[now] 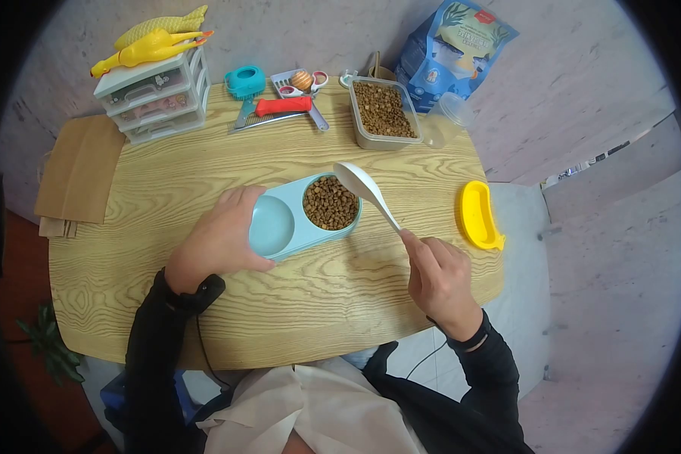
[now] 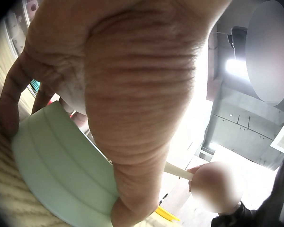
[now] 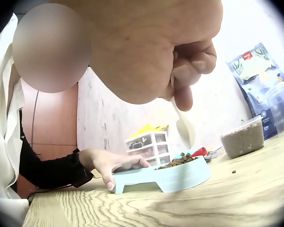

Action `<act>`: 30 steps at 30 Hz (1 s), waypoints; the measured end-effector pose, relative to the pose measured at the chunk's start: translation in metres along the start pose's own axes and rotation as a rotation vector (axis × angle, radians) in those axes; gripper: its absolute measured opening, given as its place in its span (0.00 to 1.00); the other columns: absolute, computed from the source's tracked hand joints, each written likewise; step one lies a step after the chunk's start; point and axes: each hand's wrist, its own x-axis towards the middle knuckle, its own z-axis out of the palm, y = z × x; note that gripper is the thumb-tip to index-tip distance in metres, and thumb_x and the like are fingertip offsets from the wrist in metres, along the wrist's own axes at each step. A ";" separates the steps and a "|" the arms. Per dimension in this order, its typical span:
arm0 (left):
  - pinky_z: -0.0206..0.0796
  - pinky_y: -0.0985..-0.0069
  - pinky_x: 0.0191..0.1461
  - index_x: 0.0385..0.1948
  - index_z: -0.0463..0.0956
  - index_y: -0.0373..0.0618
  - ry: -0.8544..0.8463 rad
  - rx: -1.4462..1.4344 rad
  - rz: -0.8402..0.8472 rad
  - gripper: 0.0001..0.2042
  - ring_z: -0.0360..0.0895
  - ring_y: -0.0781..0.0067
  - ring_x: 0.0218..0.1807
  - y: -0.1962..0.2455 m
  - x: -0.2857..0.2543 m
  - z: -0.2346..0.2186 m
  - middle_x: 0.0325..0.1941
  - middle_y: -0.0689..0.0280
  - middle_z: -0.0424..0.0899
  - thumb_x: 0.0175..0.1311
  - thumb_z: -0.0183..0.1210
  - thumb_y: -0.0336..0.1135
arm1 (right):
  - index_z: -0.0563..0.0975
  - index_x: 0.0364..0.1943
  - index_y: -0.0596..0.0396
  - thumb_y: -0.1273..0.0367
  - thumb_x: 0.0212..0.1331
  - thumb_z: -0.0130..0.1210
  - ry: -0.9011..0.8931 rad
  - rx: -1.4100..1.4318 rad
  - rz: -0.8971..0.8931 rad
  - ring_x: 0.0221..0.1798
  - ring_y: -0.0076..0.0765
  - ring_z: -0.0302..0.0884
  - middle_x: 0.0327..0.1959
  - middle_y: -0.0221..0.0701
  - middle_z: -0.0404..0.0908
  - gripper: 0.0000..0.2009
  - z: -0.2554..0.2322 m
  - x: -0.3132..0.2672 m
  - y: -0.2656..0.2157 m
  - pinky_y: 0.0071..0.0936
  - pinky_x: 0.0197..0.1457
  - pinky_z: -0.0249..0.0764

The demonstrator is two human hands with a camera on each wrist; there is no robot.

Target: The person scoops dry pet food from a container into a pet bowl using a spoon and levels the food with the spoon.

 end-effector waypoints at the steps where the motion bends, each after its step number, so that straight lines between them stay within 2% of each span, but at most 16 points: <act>1: 0.66 0.59 0.73 0.69 0.66 0.37 0.007 0.002 0.003 0.49 0.68 0.44 0.73 0.000 0.000 0.000 0.66 0.47 0.75 0.41 0.81 0.43 | 0.83 0.55 0.63 0.86 0.50 0.61 0.000 0.000 0.000 0.23 0.41 0.75 0.24 0.34 0.73 0.24 0.001 -0.001 0.001 0.36 0.27 0.72; 4: 0.66 0.59 0.73 0.69 0.66 0.37 0.009 0.007 -0.004 0.49 0.69 0.44 0.73 0.002 -0.001 -0.001 0.66 0.47 0.76 0.41 0.82 0.43 | 0.83 0.56 0.63 0.86 0.55 0.61 0.002 0.060 0.024 0.24 0.37 0.77 0.25 0.35 0.76 0.21 0.004 -0.006 0.004 0.34 0.28 0.72; 6: 0.66 0.59 0.73 0.69 0.66 0.37 0.011 0.004 -0.002 0.49 0.69 0.44 0.73 0.001 -0.001 -0.001 0.66 0.47 0.76 0.40 0.82 0.42 | 0.82 0.56 0.64 0.84 0.66 0.58 0.082 0.375 0.300 0.25 0.28 0.77 0.25 0.32 0.77 0.15 0.005 -0.010 0.003 0.31 0.29 0.73; 7: 0.66 0.59 0.73 0.69 0.66 0.37 0.012 0.001 0.005 0.49 0.69 0.44 0.73 0.001 -0.001 -0.001 0.66 0.48 0.76 0.40 0.82 0.42 | 0.82 0.53 0.64 0.78 0.76 0.55 0.111 0.593 0.478 0.26 0.19 0.71 0.26 0.26 0.76 0.09 0.010 -0.009 0.003 0.24 0.27 0.67; 8: 0.66 0.59 0.73 0.69 0.66 0.37 0.008 0.002 0.008 0.49 0.69 0.44 0.73 0.002 -0.001 -0.001 0.66 0.48 0.76 0.40 0.82 0.42 | 0.82 0.53 0.64 0.78 0.76 0.55 0.114 0.592 0.483 0.26 0.19 0.71 0.26 0.26 0.76 0.09 0.010 -0.009 0.008 0.24 0.27 0.67; 10: 0.66 0.58 0.73 0.69 0.66 0.37 -0.004 0.001 -0.005 0.49 0.69 0.44 0.72 0.003 0.000 -0.002 0.65 0.48 0.76 0.40 0.82 0.42 | 0.83 0.50 0.61 0.73 0.79 0.54 -0.008 1.253 0.964 0.25 0.14 0.64 0.26 0.22 0.74 0.08 0.009 -0.005 0.020 0.18 0.26 0.59; 11: 0.66 0.58 0.73 0.69 0.66 0.37 -0.003 0.003 -0.003 0.49 0.69 0.44 0.72 0.002 0.000 -0.001 0.65 0.48 0.76 0.40 0.82 0.42 | 0.83 0.49 0.59 0.70 0.79 0.54 -0.022 1.289 0.990 0.24 0.13 0.59 0.26 0.20 0.73 0.08 0.013 -0.004 0.021 0.15 0.26 0.54; 18: 0.67 0.58 0.72 0.69 0.66 0.37 0.022 0.004 0.018 0.49 0.70 0.45 0.71 0.002 0.000 0.000 0.64 0.48 0.77 0.40 0.82 0.42 | 0.84 0.49 0.61 0.70 0.78 0.56 -0.090 1.221 0.988 0.22 0.13 0.57 0.23 0.17 0.70 0.08 0.032 -0.008 0.027 0.17 0.25 0.53; 20: 0.67 0.58 0.73 0.69 0.66 0.37 0.006 0.002 0.002 0.49 0.70 0.45 0.71 0.002 0.000 -0.001 0.64 0.48 0.77 0.40 0.82 0.42 | 0.84 0.48 0.61 0.70 0.78 0.57 -0.110 1.291 0.995 0.21 0.13 0.57 0.23 0.18 0.70 0.08 0.032 -0.007 0.029 0.18 0.24 0.52; 24: 0.66 0.58 0.73 0.70 0.66 0.37 0.012 0.003 0.005 0.50 0.70 0.45 0.71 0.000 0.000 0.001 0.64 0.48 0.77 0.40 0.82 0.42 | 0.83 0.48 0.61 0.70 0.78 0.57 -0.103 1.330 0.998 0.21 0.13 0.56 0.23 0.18 0.69 0.08 0.022 -0.004 0.029 0.18 0.24 0.52; 26: 0.66 0.58 0.73 0.70 0.66 0.37 0.020 0.008 0.012 0.50 0.70 0.45 0.71 -0.001 0.000 0.002 0.64 0.48 0.77 0.40 0.82 0.42 | 0.83 0.49 0.60 0.70 0.79 0.56 -0.013 1.453 0.955 0.21 0.13 0.56 0.22 0.18 0.68 0.08 0.016 -0.002 0.030 0.18 0.24 0.51; 30: 0.66 0.58 0.74 0.70 0.66 0.37 0.004 0.010 0.002 0.50 0.69 0.45 0.72 0.002 0.000 -0.001 0.65 0.48 0.76 0.40 0.82 0.42 | 0.83 0.50 0.61 0.70 0.79 0.56 -0.010 1.431 0.916 0.21 0.13 0.55 0.23 0.17 0.68 0.08 0.019 0.006 0.025 0.18 0.24 0.52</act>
